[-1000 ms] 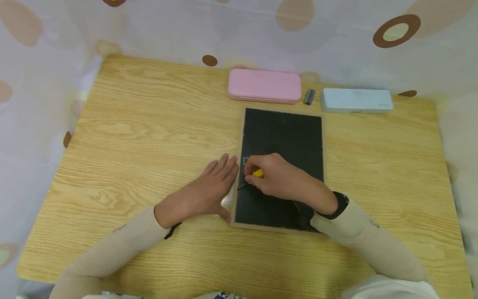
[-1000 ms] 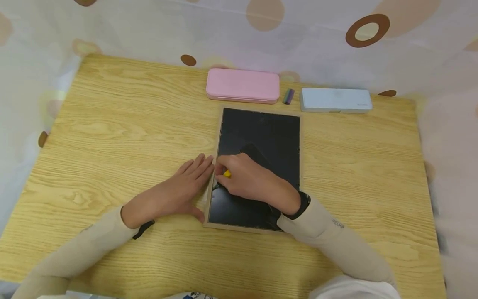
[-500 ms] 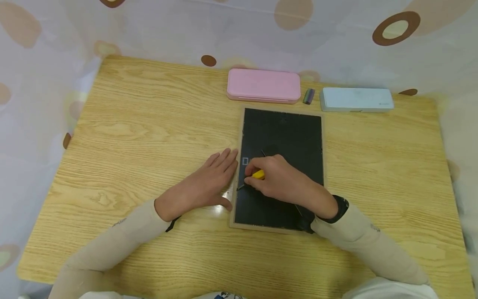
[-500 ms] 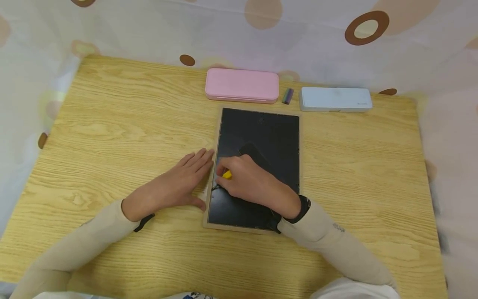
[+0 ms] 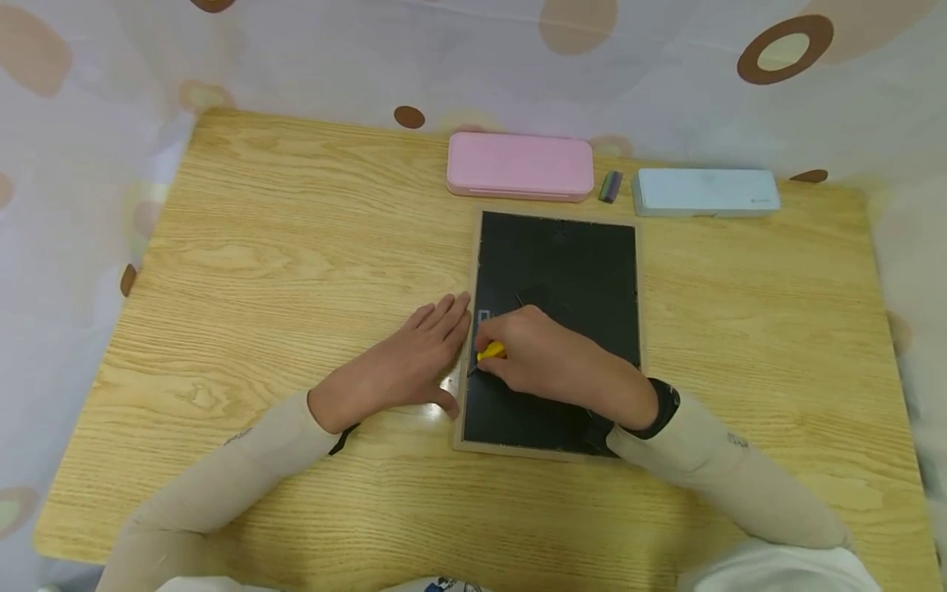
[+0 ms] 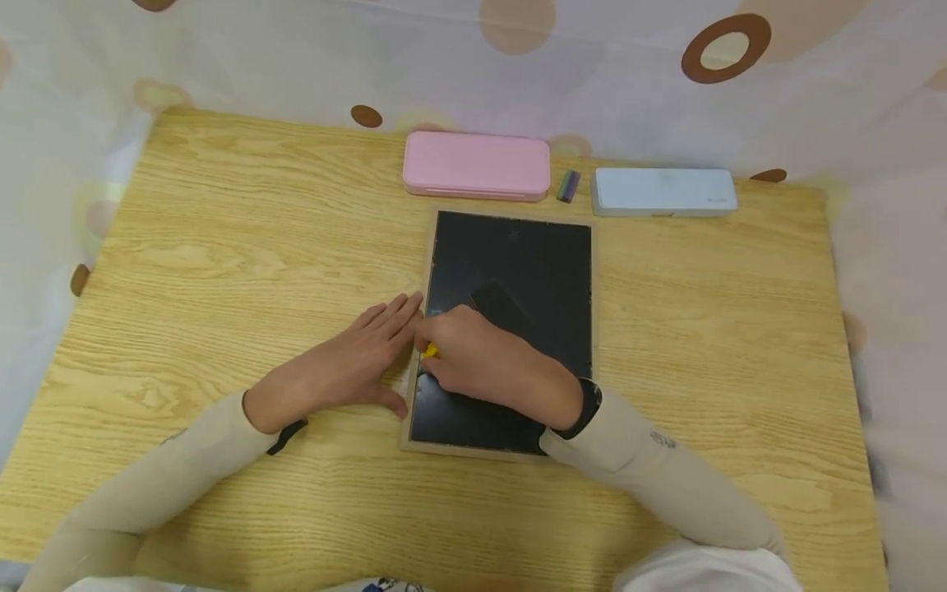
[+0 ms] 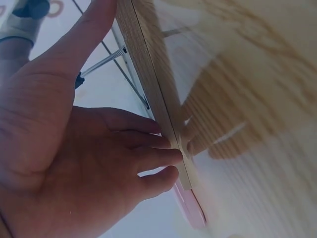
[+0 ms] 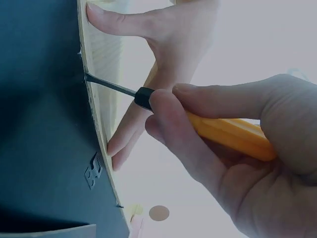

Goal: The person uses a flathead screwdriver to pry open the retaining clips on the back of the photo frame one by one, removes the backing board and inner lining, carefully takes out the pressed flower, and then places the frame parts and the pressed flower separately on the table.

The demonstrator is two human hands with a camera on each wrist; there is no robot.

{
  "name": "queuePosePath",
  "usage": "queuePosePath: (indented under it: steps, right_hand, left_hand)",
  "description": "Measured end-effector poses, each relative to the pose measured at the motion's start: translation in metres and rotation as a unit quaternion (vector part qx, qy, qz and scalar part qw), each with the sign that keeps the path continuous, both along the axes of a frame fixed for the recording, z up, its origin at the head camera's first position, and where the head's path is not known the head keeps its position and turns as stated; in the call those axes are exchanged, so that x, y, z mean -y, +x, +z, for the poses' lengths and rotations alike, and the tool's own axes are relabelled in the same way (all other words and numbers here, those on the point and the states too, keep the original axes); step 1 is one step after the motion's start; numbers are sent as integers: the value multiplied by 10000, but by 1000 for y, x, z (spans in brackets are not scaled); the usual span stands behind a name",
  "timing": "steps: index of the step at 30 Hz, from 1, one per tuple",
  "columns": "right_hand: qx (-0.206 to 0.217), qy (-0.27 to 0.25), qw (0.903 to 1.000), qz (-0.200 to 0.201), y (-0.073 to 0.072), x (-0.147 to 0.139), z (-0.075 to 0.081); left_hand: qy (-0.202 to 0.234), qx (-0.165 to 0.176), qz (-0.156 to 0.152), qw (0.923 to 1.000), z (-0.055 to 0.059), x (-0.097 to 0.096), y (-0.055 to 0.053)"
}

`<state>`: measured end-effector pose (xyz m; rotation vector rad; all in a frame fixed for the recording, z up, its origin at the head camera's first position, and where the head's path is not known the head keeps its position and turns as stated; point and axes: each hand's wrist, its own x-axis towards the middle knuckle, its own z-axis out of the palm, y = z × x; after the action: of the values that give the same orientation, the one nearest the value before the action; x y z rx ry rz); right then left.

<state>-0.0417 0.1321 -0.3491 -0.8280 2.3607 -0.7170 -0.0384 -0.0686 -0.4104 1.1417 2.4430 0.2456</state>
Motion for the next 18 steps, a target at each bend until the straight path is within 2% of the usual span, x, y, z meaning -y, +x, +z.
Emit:
queuePosePath:
  steps: [7,13,15,18]
  right_hand:
    - [-333,-289,9970,639,-2,9,1]
    - [-723,-358,9912,1049,0,16,4]
    - [-796,-351,9900,1114,1,20,4]
    - [-880,-274,9883,1216,1,25,4]
  left_hand:
    - [251,188,-23,9995,-1,0,-2]
    - [269,-494,-369,9977,0,-1,-3]
    - [252,-690,-402,9965,0,-1,-4]
    - [312,-807,-338,9957,1,0,-4]
